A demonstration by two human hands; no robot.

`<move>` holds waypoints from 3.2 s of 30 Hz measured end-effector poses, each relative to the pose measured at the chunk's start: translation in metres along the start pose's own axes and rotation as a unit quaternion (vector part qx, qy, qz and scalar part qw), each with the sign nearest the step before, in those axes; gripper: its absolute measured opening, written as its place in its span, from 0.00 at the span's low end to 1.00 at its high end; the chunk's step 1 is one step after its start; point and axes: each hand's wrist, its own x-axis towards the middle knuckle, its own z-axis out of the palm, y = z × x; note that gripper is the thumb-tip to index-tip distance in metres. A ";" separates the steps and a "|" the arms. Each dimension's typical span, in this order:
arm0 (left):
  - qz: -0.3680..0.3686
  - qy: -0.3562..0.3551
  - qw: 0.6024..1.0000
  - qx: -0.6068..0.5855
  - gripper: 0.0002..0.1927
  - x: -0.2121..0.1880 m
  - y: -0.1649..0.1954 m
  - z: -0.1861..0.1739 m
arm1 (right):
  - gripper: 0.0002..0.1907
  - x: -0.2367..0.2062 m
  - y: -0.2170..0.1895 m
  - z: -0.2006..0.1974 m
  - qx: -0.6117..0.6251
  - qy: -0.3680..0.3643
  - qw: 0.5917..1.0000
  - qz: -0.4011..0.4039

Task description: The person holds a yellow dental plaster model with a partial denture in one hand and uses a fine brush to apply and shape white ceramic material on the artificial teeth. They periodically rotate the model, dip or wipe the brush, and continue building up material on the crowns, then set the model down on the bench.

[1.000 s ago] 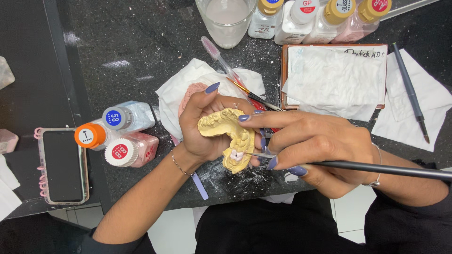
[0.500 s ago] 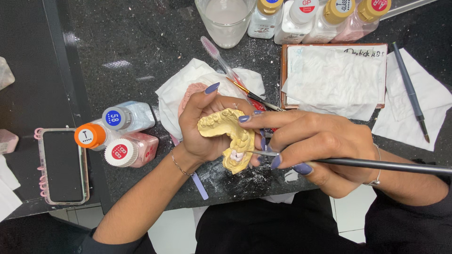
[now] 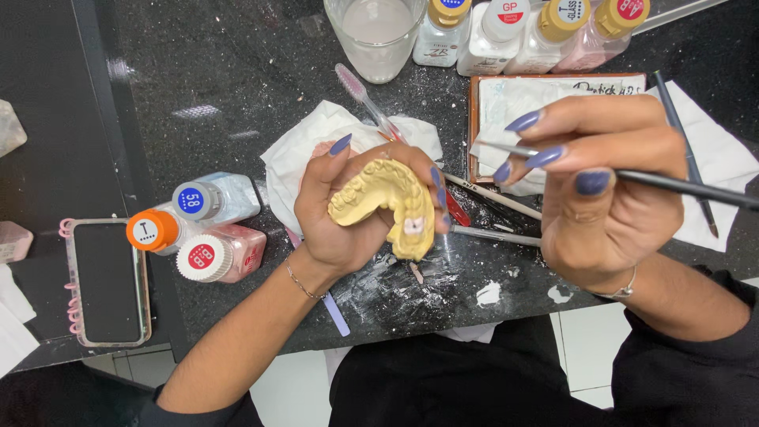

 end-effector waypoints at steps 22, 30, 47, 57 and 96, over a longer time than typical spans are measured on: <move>0.215 0.138 0.965 0.066 0.30 0.008 -0.014 0.014 | 0.07 0.006 -0.001 0.011 -0.156 -0.118 0.981 0.007; 0.206 0.153 0.945 0.203 0.36 0.005 -0.016 0.018 | 0.10 0.010 -0.001 0.015 -0.212 -0.178 0.954 -0.112; 0.185 0.147 0.945 0.227 0.37 0.007 -0.016 0.017 | 0.12 0.003 0.004 0.011 -0.265 -0.198 0.934 -0.136; 0.174 0.140 0.947 0.231 0.36 0.007 -0.016 0.016 | 0.10 0.004 0.003 0.011 -0.254 -0.193 0.938 -0.136; 0.120 0.055 0.991 0.023 0.33 0.004 -0.006 0.022 | 0.21 0.014 0.007 0.010 -0.246 -0.130 0.958 -0.066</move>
